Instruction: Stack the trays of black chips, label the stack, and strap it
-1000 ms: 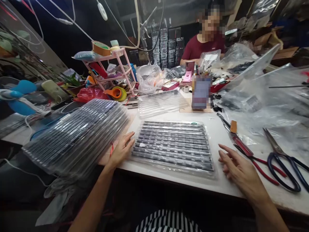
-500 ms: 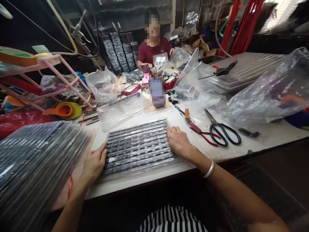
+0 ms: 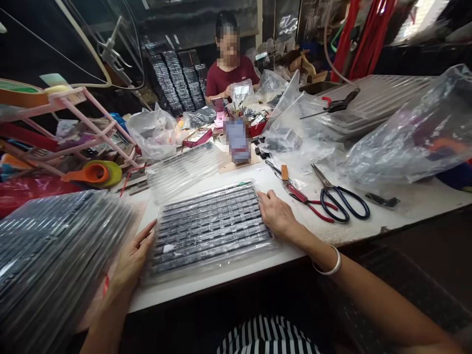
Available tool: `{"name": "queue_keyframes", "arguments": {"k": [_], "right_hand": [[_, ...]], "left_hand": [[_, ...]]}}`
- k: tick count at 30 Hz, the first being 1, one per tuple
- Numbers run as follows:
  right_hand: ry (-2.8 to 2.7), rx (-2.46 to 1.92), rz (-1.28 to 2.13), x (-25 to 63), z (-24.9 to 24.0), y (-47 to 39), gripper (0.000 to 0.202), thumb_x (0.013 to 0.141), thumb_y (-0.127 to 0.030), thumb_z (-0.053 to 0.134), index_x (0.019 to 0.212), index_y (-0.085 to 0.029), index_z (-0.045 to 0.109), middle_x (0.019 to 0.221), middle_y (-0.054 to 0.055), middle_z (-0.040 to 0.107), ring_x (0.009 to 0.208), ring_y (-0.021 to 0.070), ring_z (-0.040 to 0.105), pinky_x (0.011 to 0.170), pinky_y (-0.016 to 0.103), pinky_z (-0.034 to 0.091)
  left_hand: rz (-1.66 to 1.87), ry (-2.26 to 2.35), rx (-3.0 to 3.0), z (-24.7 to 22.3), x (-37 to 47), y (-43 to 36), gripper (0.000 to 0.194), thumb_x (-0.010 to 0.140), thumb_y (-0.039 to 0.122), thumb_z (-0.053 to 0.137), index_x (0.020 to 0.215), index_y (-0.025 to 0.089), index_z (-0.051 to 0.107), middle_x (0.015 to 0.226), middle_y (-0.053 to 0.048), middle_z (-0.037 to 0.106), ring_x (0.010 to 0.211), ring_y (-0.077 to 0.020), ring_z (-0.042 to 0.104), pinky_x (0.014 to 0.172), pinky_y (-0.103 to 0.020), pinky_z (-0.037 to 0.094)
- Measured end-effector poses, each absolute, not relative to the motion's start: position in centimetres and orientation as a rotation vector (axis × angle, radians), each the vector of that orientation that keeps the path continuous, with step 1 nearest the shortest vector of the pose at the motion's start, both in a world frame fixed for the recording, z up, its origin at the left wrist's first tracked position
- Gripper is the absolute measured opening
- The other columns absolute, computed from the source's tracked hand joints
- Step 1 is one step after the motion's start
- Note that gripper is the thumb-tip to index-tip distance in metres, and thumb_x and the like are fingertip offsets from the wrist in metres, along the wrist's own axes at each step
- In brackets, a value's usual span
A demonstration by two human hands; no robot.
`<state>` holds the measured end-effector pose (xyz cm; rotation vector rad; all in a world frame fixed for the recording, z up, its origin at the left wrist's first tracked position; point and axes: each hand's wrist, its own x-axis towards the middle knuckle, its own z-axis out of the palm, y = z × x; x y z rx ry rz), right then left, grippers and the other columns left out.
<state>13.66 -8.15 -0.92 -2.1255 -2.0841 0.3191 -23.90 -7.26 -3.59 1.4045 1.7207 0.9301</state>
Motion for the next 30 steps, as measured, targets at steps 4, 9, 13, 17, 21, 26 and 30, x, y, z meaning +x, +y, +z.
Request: {"name": "queue_keyframes", "arguments": {"k": [4, 9, 13, 17, 21, 26, 30], "right_hand": [[-2.206, -2.18, 0.252, 13.1, -0.8, -6.9, 0.039, 0.095, -0.025, 0.028, 0.128, -0.018, 0.047, 0.107, 0.01, 0.053, 0.078, 0.0187, 0.057, 0.06, 0.029, 0.041], [-2.369, -2.192, 0.154, 12.3, -0.1, -6.3, 0.04, 0.088, -0.007, 0.028, 0.122, -0.01, 0.049, 0.113, 0.016, 0.052, 0.1, 0.0263, 0.051, 0.067, 0.033, 0.044], [-2.444, -2.169, 0.193, 11.6, 0.2, -5.7, 0.04, 0.082, 0.001, 0.028, 0.109, -0.008, 0.056, 0.113, 0.018, 0.052, 0.099, 0.0267, 0.053, 0.073, 0.035, 0.046], [-2.367, -2.212, 0.307, 11.5, 0.1, -6.3, 0.042, 0.081, 0.001, 0.026, 0.113, -0.007, 0.053, 0.109, 0.018, 0.055, 0.084, 0.0233, 0.06, 0.069, 0.035, 0.048], [-2.218, -2.275, 0.377, 13.1, 0.3, -11.8, 0.041, 0.091, -0.01, 0.025, 0.126, -0.009, 0.046, 0.112, 0.016, 0.056, 0.085, 0.0217, 0.063, 0.07, 0.033, 0.049], [-1.659, -2.32, 0.496, 17.1, -0.4, -23.6, 0.053, 0.095, -0.045, 0.035, 0.138, -0.016, 0.04, 0.113, 0.012, 0.057, 0.091, 0.022, 0.062, 0.08, 0.037, 0.05], [-0.839, -2.012, 0.78, 19.7, -2.4, -30.9, 0.065, 0.086, -0.058, 0.046, 0.138, -0.02, 0.039, 0.092, 0.004, 0.063, 0.075, 0.0182, 0.062, 0.075, 0.037, 0.052]], "left_hand": [[0.944, 1.759, 1.387, -3.6, -23.8, -7.2, 0.066, 0.08, 0.052, 0.052, 0.136, 0.018, 0.048, 0.14, -0.008, 0.05, 0.125, -0.0239, 0.049, 0.11, -0.036, 0.032], [0.705, 1.995, 1.708, -3.5, -22.9, -7.1, 0.053, 0.087, 0.039, 0.038, 0.134, 0.016, 0.051, 0.126, -0.013, 0.06, 0.124, -0.028, 0.047, 0.108, -0.048, 0.03], [0.305, 2.244, 1.903, -2.3, -21.3, -6.8, 0.049, 0.091, 0.028, 0.031, 0.134, 0.017, 0.051, 0.105, -0.016, 0.067, 0.114, -0.0317, 0.051, 0.099, -0.059, 0.03], [0.17, 2.226, 2.015, -1.3, -21.3, -6.3, 0.047, 0.091, 0.029, 0.031, 0.129, 0.016, 0.055, 0.101, -0.015, 0.069, 0.11, -0.0309, 0.055, 0.097, -0.054, 0.034], [0.261, 2.101, 2.159, -2.1, -22.0, -5.7, 0.045, 0.089, 0.035, 0.036, 0.123, 0.021, 0.061, 0.1, -0.011, 0.07, 0.1, -0.0299, 0.061, 0.092, -0.048, 0.042], [0.34, 1.72, 2.407, -3.7, -17.4, -5.1, 0.052, 0.087, 0.042, 0.033, 0.125, 0.02, 0.06, 0.103, -0.012, 0.068, 0.104, -0.0322, 0.061, 0.094, -0.05, 0.044], [0.356, 1.487, 2.458, -3.7, -10.8, -6.0, 0.055, 0.089, 0.048, 0.029, 0.132, 0.025, 0.052, 0.117, -0.009, 0.064, 0.114, -0.0309, 0.056, 0.095, -0.048, 0.045]]}}
